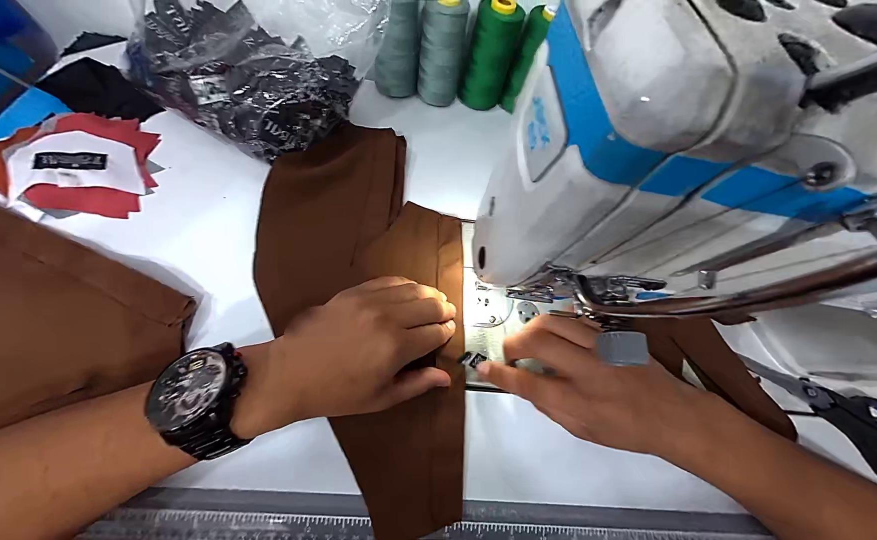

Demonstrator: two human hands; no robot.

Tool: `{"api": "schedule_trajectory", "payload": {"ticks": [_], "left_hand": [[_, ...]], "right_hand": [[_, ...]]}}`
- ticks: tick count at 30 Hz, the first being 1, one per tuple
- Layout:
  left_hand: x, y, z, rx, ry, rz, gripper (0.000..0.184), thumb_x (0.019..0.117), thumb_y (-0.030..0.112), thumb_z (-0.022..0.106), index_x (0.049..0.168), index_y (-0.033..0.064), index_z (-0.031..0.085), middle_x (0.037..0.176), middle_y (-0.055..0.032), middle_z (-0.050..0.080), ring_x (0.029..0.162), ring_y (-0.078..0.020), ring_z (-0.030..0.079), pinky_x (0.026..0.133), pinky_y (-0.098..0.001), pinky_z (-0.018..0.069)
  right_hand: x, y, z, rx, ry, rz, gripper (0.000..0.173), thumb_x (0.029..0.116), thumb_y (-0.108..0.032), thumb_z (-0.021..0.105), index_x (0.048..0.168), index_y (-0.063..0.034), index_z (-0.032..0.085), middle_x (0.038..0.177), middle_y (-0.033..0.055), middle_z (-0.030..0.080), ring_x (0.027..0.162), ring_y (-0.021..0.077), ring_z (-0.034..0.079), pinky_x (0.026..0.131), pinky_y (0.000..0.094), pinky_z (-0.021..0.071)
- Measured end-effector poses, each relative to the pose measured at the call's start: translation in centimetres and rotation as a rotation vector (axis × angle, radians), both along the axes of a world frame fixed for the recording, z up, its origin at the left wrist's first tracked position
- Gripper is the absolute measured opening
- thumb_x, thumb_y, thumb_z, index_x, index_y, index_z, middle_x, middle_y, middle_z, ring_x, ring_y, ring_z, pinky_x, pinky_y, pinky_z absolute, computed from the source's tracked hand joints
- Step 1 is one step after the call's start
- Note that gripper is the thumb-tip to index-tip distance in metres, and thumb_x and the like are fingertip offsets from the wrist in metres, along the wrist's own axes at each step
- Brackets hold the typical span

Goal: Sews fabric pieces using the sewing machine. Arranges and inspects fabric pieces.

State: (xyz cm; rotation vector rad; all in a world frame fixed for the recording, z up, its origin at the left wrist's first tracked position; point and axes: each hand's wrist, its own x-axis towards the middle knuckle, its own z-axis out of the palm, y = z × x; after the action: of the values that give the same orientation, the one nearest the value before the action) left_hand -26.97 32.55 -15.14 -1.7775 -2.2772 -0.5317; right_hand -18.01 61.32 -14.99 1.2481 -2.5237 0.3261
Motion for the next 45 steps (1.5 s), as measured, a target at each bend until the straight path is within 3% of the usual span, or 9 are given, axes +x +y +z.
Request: {"api": "schedule_trajectory", "payload": {"ticks": [2,7,11,17,20,24,32,40,45], "left_hand": [[0.1,0.1,0.0,-0.011,-0.027,-0.002,0.043,0.1003,0.048,0.055,0.111,0.0125,0.077,0.121,-0.0022,0.072,0.124,-0.0174,0.063,0.105,-0.0355,0.0512],[0.1,0.1,0.4,-0.037,-0.101,-0.012,0.039,0.0976,0.043,0.061,0.104,0.0079,0.076,0.115,-0.0056,0.073,0.119,-0.0208,0.065,0.098,-0.0374,0.0535],[0.0,0.1,0.6,-0.049,-0.109,-0.024,0.037,0.0963,0.041,0.062,0.102,0.0075,0.076,0.114,-0.0063,0.073,0.119,-0.0222,0.065,0.097,-0.0377,0.0536],[0.0,-0.2,0.4,-0.043,-0.074,-0.023,0.042,0.0994,0.043,0.055,0.111,0.0084,0.075,0.121,-0.0057,0.071,0.124,-0.0221,0.063,0.103,-0.0383,0.0524],[0.0,-0.2,0.0,-0.026,-0.047,-0.011,0.044,0.1008,0.045,0.052,0.112,0.011,0.076,0.124,-0.0046,0.071,0.124,-0.0208,0.063,0.104,-0.0384,0.0516],[0.0,-0.1,0.0,-0.011,-0.028,0.002,0.044,0.1007,0.046,0.052,0.112,0.0117,0.077,0.124,-0.0042,0.071,0.124,-0.0202,0.063,0.105,-0.0376,0.0514],[0.3,-0.2,0.0,0.007,-0.05,0.019,0.043,0.0985,0.045,0.056,0.115,0.0106,0.076,0.124,-0.0046,0.071,0.125,-0.0184,0.063,0.105,-0.0331,0.0512],[0.4,0.0,0.1,0.018,-0.064,0.053,0.04,0.0956,0.046,0.061,0.112,0.0107,0.071,0.119,-0.0054,0.071,0.118,-0.0171,0.066,0.094,-0.0317,0.0569],[0.4,0.0,0.1,0.018,-0.068,0.049,0.042,0.096,0.046,0.062,0.116,0.0104,0.07,0.122,-0.0066,0.071,0.119,-0.0171,0.066,0.096,-0.0317,0.0566]], "right_hand": [[0.2,0.6,0.1,-0.049,0.013,-0.036,0.023,0.1033,-0.018,0.053,0.12,-0.0222,0.069,0.114,0.0022,0.07,0.108,0.0184,0.066,0.088,0.0354,0.0548],[-1.4,1.7,-0.9,-0.14,-0.114,0.111,0.027,0.1049,-0.015,0.052,0.122,-0.021,0.072,0.135,-0.0024,0.068,0.13,0.0192,0.058,0.11,0.0367,0.0459],[-1.3,0.9,-0.7,-0.053,-0.066,0.101,0.028,0.1045,-0.015,0.052,0.125,-0.0223,0.07,0.129,-0.0038,0.068,0.119,0.0175,0.061,0.099,0.0346,0.0471],[0.5,-0.1,0.6,0.0,0.042,-0.021,0.027,0.1024,-0.015,0.051,0.121,-0.0169,0.071,0.103,0.0053,0.069,0.099,0.0213,0.064,0.085,0.035,0.0512],[-0.1,0.8,0.8,-0.088,0.005,-0.044,0.022,0.0982,-0.015,0.053,0.106,-0.0136,0.073,0.109,0.0062,0.072,0.103,0.0194,0.068,0.088,0.0364,0.0557],[-0.4,1.3,0.7,-0.097,-0.092,0.06,0.022,0.098,-0.015,0.055,0.104,-0.0148,0.076,0.119,0.0027,0.072,0.116,0.0193,0.064,0.1,0.0366,0.0514],[-0.6,0.8,0.0,0.025,-0.052,-0.002,0.03,0.1019,-0.014,0.053,0.124,-0.0153,0.073,0.125,0.0024,0.071,0.118,0.0216,0.064,0.098,0.0384,0.0518],[-0.8,-0.3,-0.4,0.067,-0.025,-0.045,0.031,0.1022,-0.015,0.052,0.128,-0.0154,0.07,0.127,0.0041,0.069,0.114,0.0229,0.065,0.087,0.039,0.0546],[-0.8,-0.7,-0.7,0.064,0.015,-0.031,0.031,0.1026,-0.015,0.051,0.128,-0.014,0.069,0.13,0.004,0.068,0.12,0.0247,0.063,0.096,0.0402,0.0529]]}}
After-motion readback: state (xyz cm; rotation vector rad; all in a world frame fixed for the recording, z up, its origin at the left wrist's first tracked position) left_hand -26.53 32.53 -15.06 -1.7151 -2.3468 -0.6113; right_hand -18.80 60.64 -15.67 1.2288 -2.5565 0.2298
